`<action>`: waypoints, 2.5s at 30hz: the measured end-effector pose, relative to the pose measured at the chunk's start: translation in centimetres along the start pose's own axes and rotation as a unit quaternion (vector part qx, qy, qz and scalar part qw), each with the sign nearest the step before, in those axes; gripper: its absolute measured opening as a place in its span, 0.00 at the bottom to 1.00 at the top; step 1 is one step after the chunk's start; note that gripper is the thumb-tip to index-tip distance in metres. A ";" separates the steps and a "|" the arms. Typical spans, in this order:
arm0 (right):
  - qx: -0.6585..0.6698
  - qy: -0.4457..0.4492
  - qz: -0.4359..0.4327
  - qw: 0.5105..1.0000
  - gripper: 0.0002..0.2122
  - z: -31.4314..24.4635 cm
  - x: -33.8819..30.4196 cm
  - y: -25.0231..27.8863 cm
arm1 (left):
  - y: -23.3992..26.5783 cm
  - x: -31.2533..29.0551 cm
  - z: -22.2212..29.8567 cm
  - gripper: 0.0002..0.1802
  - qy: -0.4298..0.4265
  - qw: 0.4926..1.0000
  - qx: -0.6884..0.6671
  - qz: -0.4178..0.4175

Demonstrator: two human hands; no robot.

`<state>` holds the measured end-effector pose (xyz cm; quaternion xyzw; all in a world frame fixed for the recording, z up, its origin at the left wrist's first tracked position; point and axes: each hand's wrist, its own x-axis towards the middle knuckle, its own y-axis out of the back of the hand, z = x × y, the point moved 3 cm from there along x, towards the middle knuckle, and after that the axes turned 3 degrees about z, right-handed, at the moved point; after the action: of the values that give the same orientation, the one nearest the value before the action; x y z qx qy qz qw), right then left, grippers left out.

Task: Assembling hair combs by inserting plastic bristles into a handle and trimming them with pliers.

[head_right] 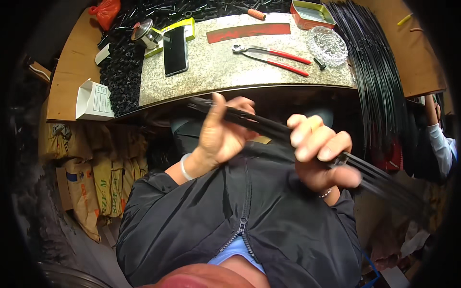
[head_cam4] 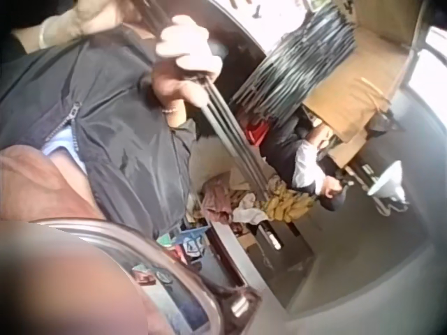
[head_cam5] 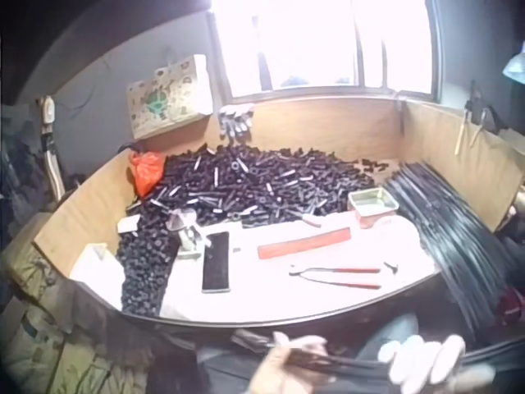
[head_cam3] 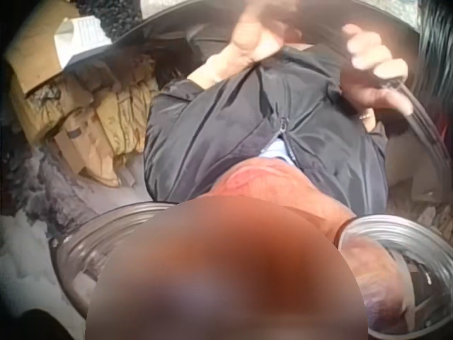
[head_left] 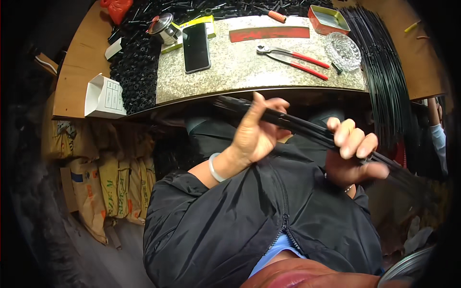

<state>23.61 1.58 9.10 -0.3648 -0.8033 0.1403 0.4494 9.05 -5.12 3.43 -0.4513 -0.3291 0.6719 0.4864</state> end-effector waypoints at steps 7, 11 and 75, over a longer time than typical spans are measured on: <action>-0.226 -0.194 0.063 0.953 0.08 6.9 -1.7 3.2 | -3.5 -0.3 3.1 0.16 -0.279 0.800 0.507 -0.158; -0.277 -0.263 0.025 0.924 0.10 12.1 -4.3 4.1 | -6.9 1.6 6.0 0.23 -0.318 0.798 0.493 -0.138; -0.044 -0.285 -0.048 0.956 0.09 10.4 4.9 1.1 | -10.4 4.8 11.3 0.20 -0.224 0.875 0.384 -0.191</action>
<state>13.96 6.91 5.75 -0.2902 -0.9199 0.1810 0.1920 1.73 2.65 15.49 0.0054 -0.2254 0.7225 0.6535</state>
